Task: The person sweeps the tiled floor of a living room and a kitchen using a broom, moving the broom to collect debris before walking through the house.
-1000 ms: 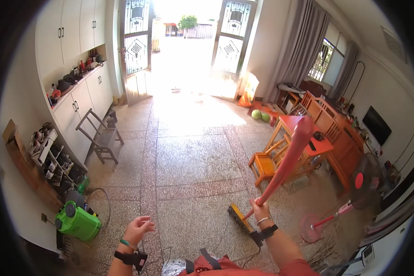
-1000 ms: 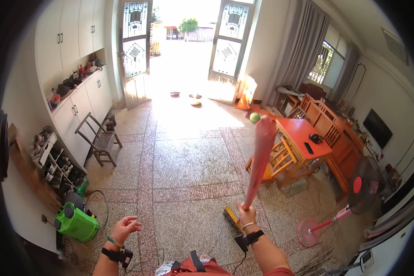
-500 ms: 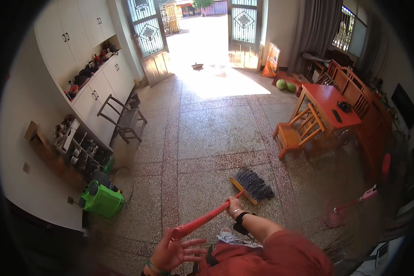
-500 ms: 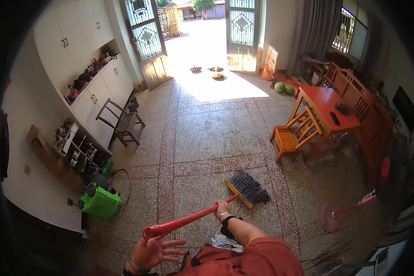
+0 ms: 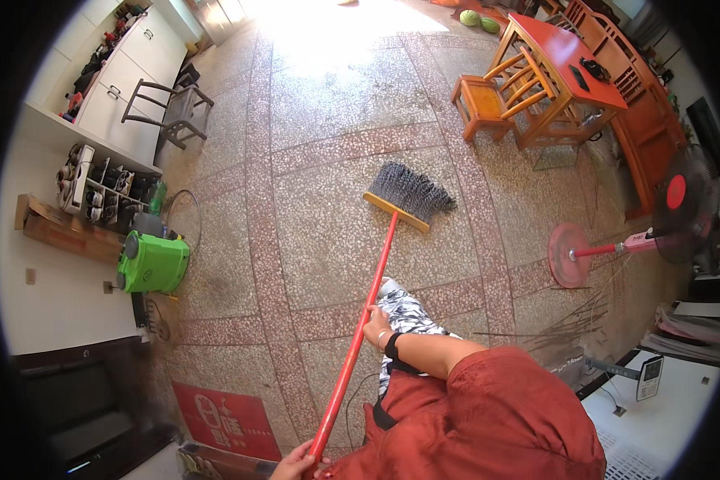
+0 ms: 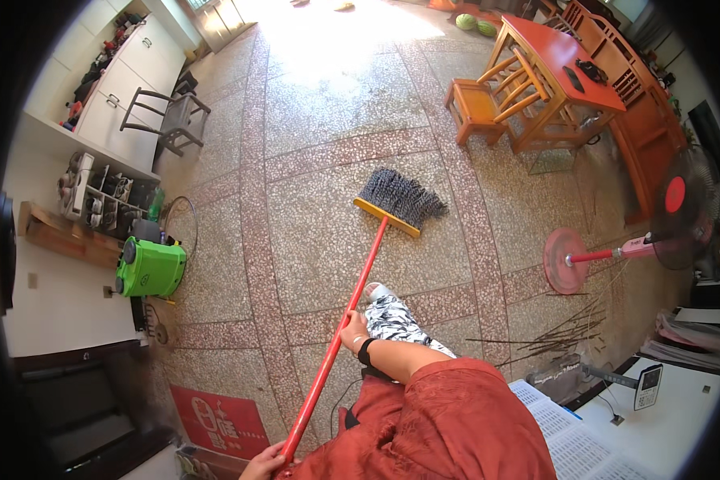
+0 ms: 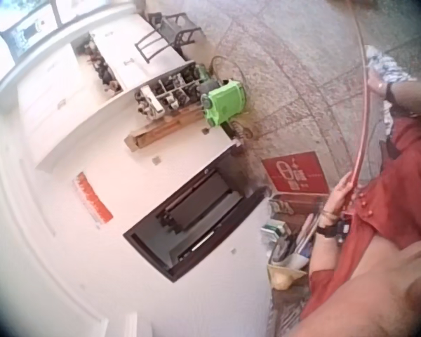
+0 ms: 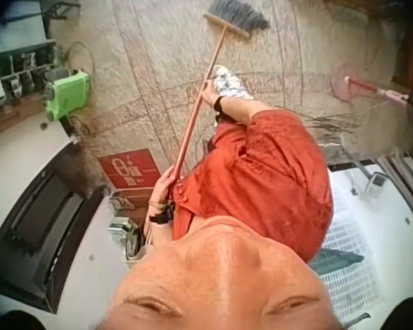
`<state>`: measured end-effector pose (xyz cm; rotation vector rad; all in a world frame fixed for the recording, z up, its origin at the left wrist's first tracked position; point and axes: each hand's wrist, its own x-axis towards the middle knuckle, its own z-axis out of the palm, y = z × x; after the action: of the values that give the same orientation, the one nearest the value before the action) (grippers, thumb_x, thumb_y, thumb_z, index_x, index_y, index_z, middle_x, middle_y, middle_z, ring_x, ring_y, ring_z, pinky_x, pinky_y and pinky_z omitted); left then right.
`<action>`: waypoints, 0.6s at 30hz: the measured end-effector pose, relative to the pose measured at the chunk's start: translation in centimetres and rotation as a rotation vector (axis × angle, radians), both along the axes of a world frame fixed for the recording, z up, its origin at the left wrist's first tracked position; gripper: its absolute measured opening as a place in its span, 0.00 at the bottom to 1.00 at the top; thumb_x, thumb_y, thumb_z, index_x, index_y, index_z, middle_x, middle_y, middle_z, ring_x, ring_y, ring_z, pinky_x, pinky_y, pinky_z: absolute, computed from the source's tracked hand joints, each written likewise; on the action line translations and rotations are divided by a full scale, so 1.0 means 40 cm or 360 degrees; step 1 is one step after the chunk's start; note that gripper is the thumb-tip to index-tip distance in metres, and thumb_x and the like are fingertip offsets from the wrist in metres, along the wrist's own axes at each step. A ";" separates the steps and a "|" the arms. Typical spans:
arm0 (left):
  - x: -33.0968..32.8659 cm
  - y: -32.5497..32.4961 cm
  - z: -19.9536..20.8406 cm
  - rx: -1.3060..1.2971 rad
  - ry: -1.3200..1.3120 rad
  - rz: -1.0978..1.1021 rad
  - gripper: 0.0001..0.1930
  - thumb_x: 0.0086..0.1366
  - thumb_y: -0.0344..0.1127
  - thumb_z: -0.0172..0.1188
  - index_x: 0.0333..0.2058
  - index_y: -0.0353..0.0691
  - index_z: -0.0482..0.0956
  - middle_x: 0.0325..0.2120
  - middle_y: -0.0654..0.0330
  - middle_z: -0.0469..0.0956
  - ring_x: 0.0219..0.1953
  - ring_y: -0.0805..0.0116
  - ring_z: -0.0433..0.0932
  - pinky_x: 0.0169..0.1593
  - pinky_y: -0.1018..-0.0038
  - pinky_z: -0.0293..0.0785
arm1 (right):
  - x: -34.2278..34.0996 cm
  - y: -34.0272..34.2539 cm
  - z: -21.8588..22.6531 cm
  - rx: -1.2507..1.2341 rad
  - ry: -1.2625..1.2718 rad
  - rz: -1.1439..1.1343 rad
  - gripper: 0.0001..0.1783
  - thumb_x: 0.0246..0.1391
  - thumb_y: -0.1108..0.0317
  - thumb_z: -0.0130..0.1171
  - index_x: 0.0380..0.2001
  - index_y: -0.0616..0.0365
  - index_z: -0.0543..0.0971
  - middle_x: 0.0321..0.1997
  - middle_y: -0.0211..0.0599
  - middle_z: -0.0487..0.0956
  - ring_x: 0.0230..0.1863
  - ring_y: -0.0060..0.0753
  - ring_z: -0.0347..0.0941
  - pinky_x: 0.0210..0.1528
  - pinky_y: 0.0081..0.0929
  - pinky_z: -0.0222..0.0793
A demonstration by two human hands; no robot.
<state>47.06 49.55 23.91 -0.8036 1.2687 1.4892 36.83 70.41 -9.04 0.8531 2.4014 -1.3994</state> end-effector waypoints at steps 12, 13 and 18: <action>0.114 0.246 -0.143 -0.0317 -0.0512 0.0271 0.16 0.53 0.48 0.50 0.35 0.45 0.69 0.14 0.74 0.62 0.12 0.85 0.59 0.12 0.85 0.57 | 0.010 0.147 -0.004 -0.1229 -0.1278 -0.0836 0.23 0.48 0.46 0.33 0.30 0.56 0.61 0.17 0.38 0.64 0.16 0.34 0.63 0.19 0.37 0.66; 0.098 0.274 -0.150 -0.0311 -0.0518 0.0266 0.16 0.53 0.48 0.50 0.35 0.45 0.69 0.14 0.74 0.62 0.12 0.85 0.59 0.12 0.85 0.57 | -0.013 0.172 -0.013 -0.1205 -0.1247 -0.0691 0.22 0.48 0.46 0.34 0.29 0.56 0.62 0.15 0.37 0.64 0.14 0.33 0.63 0.17 0.35 0.65; -0.064 0.422 -0.184 -0.0275 -0.0439 0.0186 0.16 0.53 0.49 0.49 0.35 0.45 0.69 0.13 0.74 0.62 0.10 0.84 0.58 0.11 0.85 0.55 | -0.232 0.290 -0.006 -0.1102 -0.1196 -0.0764 0.20 0.49 0.49 0.36 0.25 0.57 0.64 0.13 0.37 0.63 0.10 0.34 0.62 0.13 0.37 0.64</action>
<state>44.48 66.45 16.57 -1.1721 1.1675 1.3170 27.53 82.00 -9.30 1.4433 1.0948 -1.5228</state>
